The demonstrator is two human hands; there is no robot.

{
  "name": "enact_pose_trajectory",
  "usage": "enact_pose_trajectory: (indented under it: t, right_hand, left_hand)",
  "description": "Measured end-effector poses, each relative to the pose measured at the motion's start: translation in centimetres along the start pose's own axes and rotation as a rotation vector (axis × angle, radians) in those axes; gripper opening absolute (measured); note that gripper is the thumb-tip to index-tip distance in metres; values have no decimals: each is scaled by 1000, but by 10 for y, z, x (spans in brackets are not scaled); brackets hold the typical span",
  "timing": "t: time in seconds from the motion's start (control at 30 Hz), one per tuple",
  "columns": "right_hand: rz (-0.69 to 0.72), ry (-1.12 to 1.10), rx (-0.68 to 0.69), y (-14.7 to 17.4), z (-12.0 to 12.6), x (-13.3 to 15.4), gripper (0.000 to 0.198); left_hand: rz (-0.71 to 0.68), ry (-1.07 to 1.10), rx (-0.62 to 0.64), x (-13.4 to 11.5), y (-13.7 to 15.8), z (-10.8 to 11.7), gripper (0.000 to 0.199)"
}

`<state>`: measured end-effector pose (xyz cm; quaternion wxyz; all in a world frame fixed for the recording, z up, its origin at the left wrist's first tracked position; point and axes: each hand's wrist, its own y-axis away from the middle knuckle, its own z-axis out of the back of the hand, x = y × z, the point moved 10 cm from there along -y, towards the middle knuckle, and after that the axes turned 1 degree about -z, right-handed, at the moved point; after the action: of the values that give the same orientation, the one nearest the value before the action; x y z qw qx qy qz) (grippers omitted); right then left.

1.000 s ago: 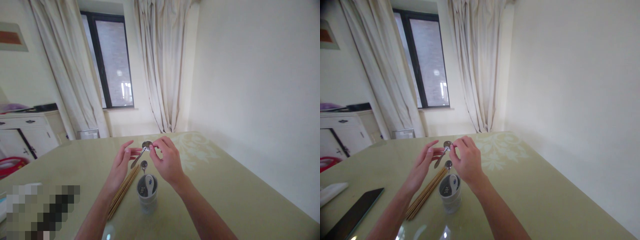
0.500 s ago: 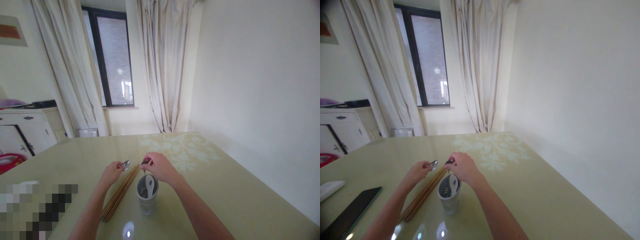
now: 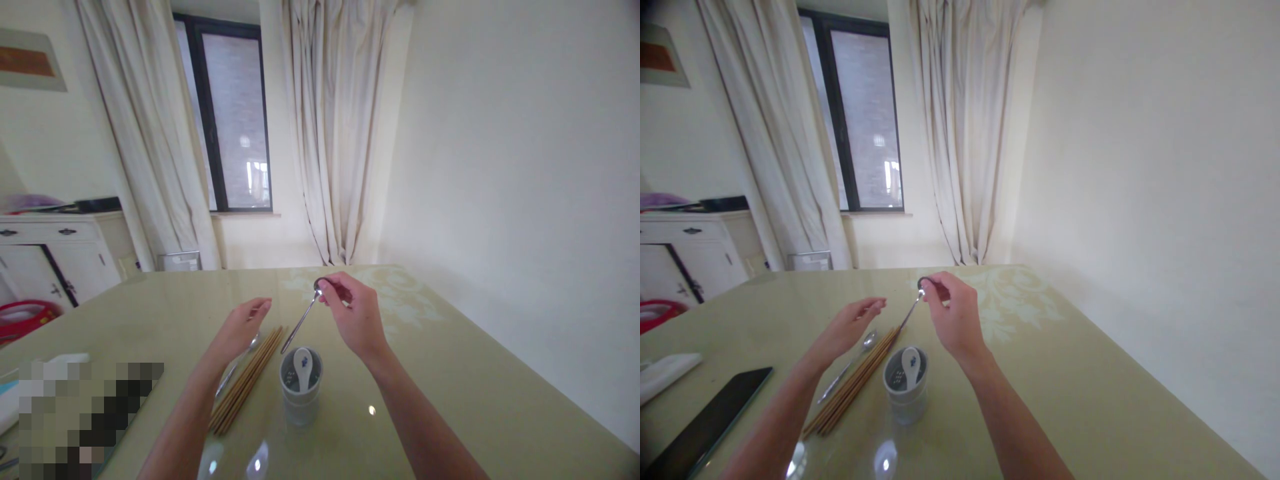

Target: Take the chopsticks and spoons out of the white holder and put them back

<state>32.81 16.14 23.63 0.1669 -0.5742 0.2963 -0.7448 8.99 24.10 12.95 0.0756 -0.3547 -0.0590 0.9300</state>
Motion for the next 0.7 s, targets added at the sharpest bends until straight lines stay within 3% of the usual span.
enact_pose_trajectory:
  t: [0.07,0.13,0.23,0.33,0.4,0.47,0.53,0.6,0.7]
  right_hand:
    - [-1,-55,-45,2,2,2,20]
    - [-13,-118,-49,3,-1,2,21]
    - [-64,-127,22,3,-10,-2,18]
    - [-102,109,166,6,-21,-10,16]
    - [-116,341,351,15,-37,-20,16]
    - [-106,556,570,29,-56,-33,21]
    - [-67,714,707,42,-71,-44,23]
    - [-22,797,738,47,-79,-48,15]
    - [-1,825,726,47,-83,-50,6]
  left_hand:
    - [-207,401,44,-61,16,2,59]
    - [-298,548,91,-104,32,-1,57]
    - [-352,529,72,-124,39,-3,50]
    - [-274,375,-36,-84,20,6,45]
    - [-135,166,-115,-32,3,14,41]
    - [117,-141,-80,30,-10,14,41]
    - [233,-240,-53,74,-13,12,39]
    - [288,-296,-42,102,-12,8,36]
    - [328,-371,-47,123,-6,0,28]
